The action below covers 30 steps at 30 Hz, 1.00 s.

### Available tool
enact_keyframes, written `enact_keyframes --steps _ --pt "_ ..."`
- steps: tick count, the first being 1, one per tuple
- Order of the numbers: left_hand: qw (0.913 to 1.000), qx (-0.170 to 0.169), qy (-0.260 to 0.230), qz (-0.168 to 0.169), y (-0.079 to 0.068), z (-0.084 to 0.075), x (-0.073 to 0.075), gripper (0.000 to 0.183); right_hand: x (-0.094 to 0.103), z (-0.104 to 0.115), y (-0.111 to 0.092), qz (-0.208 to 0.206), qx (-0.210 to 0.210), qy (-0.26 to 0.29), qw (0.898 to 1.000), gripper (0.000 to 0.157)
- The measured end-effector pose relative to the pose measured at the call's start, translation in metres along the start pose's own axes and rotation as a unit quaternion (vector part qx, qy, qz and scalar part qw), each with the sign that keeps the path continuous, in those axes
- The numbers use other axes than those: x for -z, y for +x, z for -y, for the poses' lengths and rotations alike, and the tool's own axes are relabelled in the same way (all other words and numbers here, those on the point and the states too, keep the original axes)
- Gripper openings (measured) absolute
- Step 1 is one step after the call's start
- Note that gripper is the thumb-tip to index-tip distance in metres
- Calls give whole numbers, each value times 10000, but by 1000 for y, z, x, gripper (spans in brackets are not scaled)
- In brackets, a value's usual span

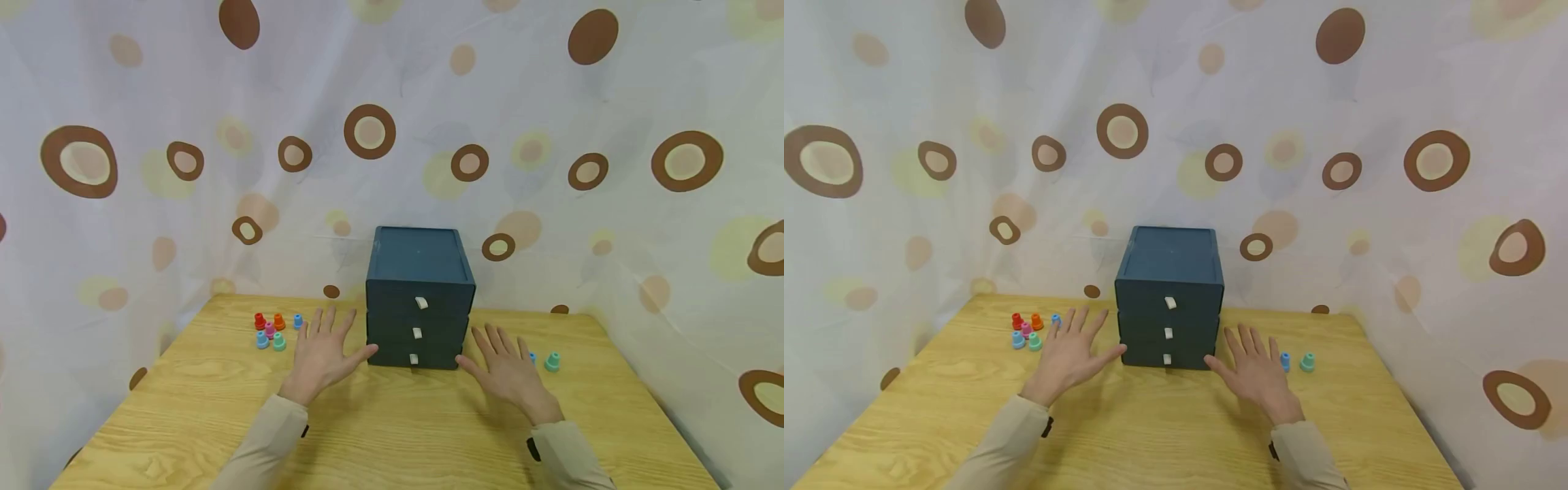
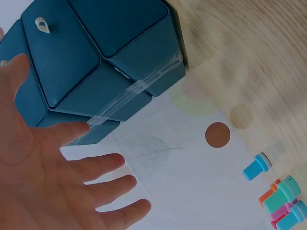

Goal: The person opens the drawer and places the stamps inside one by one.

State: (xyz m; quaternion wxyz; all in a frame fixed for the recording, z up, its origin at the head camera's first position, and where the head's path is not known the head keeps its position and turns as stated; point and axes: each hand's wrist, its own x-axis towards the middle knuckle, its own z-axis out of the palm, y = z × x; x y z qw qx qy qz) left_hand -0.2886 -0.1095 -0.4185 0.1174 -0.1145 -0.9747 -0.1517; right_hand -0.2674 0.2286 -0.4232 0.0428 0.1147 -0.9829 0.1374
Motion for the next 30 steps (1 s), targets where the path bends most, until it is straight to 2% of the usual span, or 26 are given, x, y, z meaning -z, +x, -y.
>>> enact_keyframes --steps 8,12,16,20,25,27,30 --pt "9994 30 -24 -339 4 -2 2 85 2 4 5 -615 140 163 9979 74" --pt "9984 20 -202 -536 6 -4 0 79 1 3 9 -531 55 719 9960 75" --pt "9951 74 -615 -767 8 -11 -4 71 2 3 13 -371 -210 1542 9871 79" --pt "9899 20 -880 -1115 8 -18 -6 63 -1 3 18 -456 -300 2343 9706 76" --pt "9829 -178 -1055 -1497 8 -21 -10 56 -3 6 22 -697 -402 3183 9446 71" --pt "9790 -288 -1202 -1623 9 -22 -12 54 -1 6 23 -850 -473 3458 9333 70" --pt "9721 -405 -1489 -1769 13 -24 -14 48 1 6 28 -1127 -356 3915 9126 66"
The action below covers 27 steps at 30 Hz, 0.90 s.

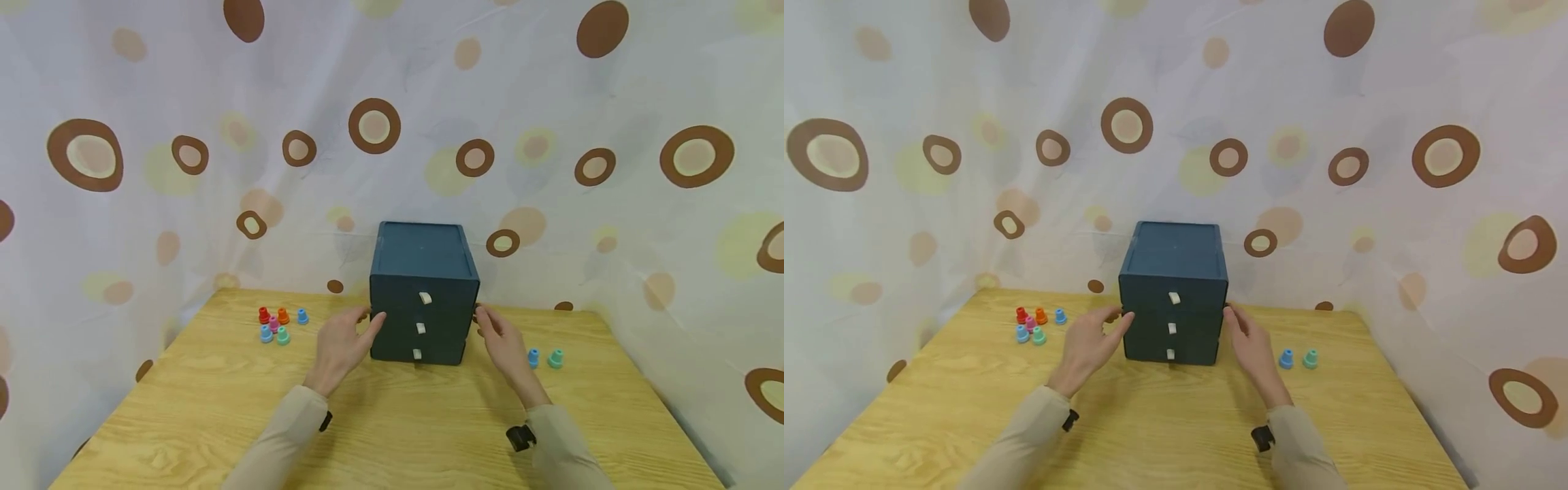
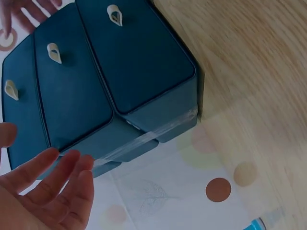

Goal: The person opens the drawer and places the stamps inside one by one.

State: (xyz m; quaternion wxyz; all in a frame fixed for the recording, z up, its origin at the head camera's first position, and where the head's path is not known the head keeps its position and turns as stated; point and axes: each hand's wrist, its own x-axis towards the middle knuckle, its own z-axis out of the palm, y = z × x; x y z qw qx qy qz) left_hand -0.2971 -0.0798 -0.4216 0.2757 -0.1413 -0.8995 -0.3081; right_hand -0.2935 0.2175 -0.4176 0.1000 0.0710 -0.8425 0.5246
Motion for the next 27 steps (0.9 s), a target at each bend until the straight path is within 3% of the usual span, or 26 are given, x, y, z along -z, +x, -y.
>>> enact_keyframes --steps 5,12,17,27 --pt "9979 -119 -543 -323 4 -1 -10 34 -2 3 12 -163 404 751 9962 62" --pt "9867 -803 -1218 -719 9 -6 -25 22 -3 10 29 -348 677 1389 9874 57" --pt "9767 -1002 -1758 -722 12 -12 -32 26 1 15 38 -234 729 1733 9819 54" --pt "9705 -1328 -1920 -604 16 -19 -39 28 10 22 55 201 631 1918 9792 55"
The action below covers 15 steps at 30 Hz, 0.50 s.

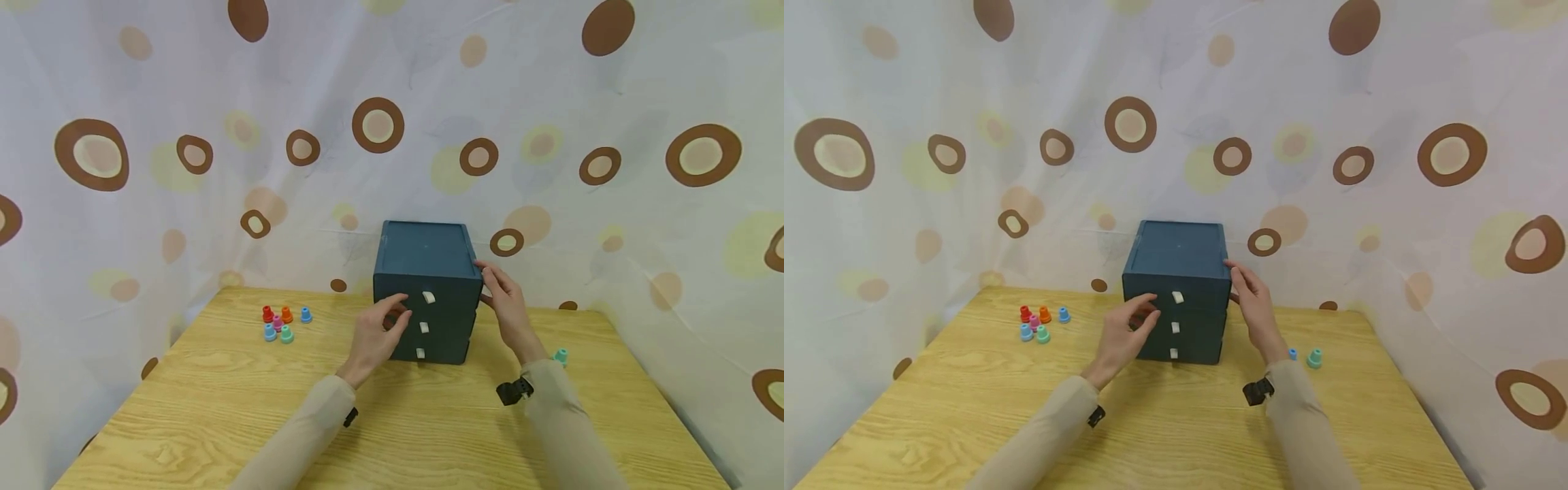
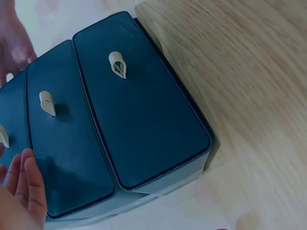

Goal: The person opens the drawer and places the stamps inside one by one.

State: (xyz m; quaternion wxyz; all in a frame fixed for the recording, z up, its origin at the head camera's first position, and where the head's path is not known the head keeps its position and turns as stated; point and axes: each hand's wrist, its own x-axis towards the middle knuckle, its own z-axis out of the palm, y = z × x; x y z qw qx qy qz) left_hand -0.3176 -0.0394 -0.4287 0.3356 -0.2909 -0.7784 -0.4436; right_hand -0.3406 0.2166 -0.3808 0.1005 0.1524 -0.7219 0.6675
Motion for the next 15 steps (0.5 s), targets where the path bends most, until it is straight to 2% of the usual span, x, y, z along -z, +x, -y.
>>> enact_keyframes --steps 6,15 --pt "9996 -206 -160 67 0 -4 -8 35 5 7 6 245 -228 120 9994 47" --pt "9992 -351 -188 -58 3 -10 -20 35 14 21 13 551 -677 0 9962 54"
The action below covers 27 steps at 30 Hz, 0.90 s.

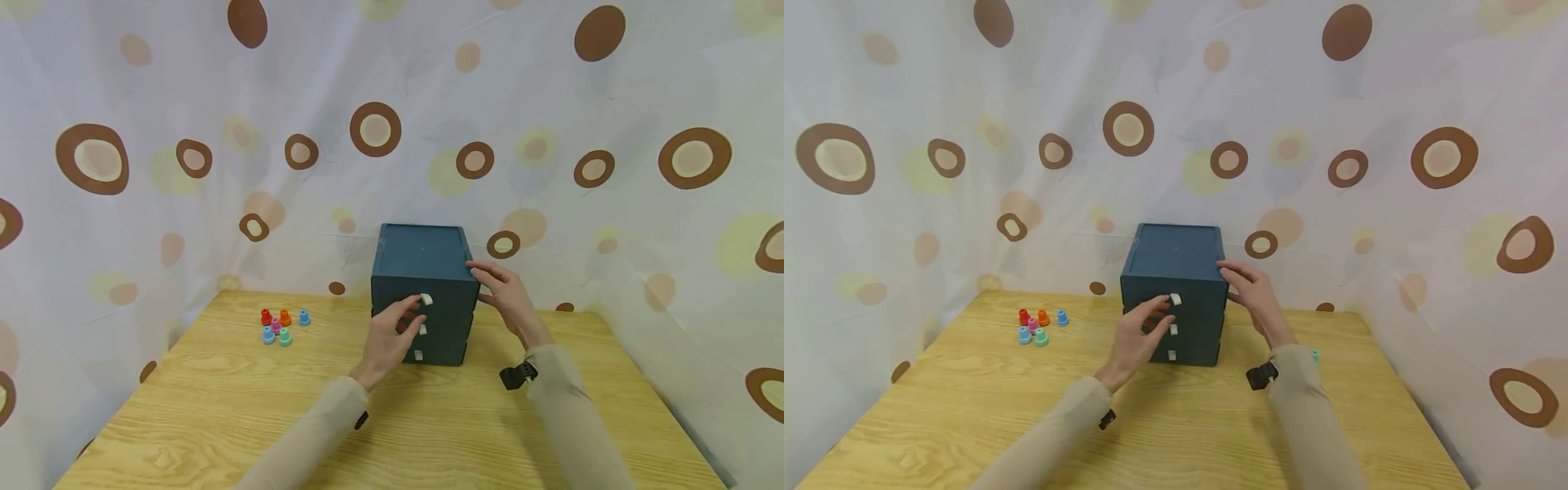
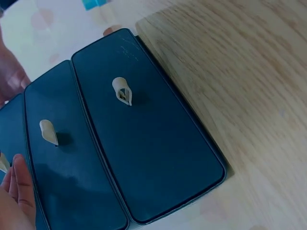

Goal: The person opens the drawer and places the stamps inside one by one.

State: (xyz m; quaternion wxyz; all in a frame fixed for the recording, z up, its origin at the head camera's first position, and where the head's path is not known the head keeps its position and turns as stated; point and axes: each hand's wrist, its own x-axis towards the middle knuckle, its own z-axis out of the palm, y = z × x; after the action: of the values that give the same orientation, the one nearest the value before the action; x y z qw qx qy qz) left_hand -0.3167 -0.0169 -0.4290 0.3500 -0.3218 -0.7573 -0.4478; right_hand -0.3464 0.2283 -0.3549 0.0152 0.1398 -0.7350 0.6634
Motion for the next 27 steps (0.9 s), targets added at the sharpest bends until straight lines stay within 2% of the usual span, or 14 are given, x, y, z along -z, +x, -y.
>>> enact_keyframes --steps 8,14,19,23,27 --pt "9995 240 -183 -118 6 -4 -2 32 6 2 3 311 -139 99 9994 56" --pt "9950 649 -763 -20 11 -6 -2 32 7 0 4 366 -138 76 9992 58" --pt "9849 1066 -1360 124 18 -11 1 30 7 0 4 325 -147 55 9993 57" --pt "9768 1451 -1543 308 22 -13 2 30 7 0 4 302 -145 25 9994 57" --pt "9646 1835 -1845 436 24 -14 2 30 8 1 4 300 -110 -39 9995 58"
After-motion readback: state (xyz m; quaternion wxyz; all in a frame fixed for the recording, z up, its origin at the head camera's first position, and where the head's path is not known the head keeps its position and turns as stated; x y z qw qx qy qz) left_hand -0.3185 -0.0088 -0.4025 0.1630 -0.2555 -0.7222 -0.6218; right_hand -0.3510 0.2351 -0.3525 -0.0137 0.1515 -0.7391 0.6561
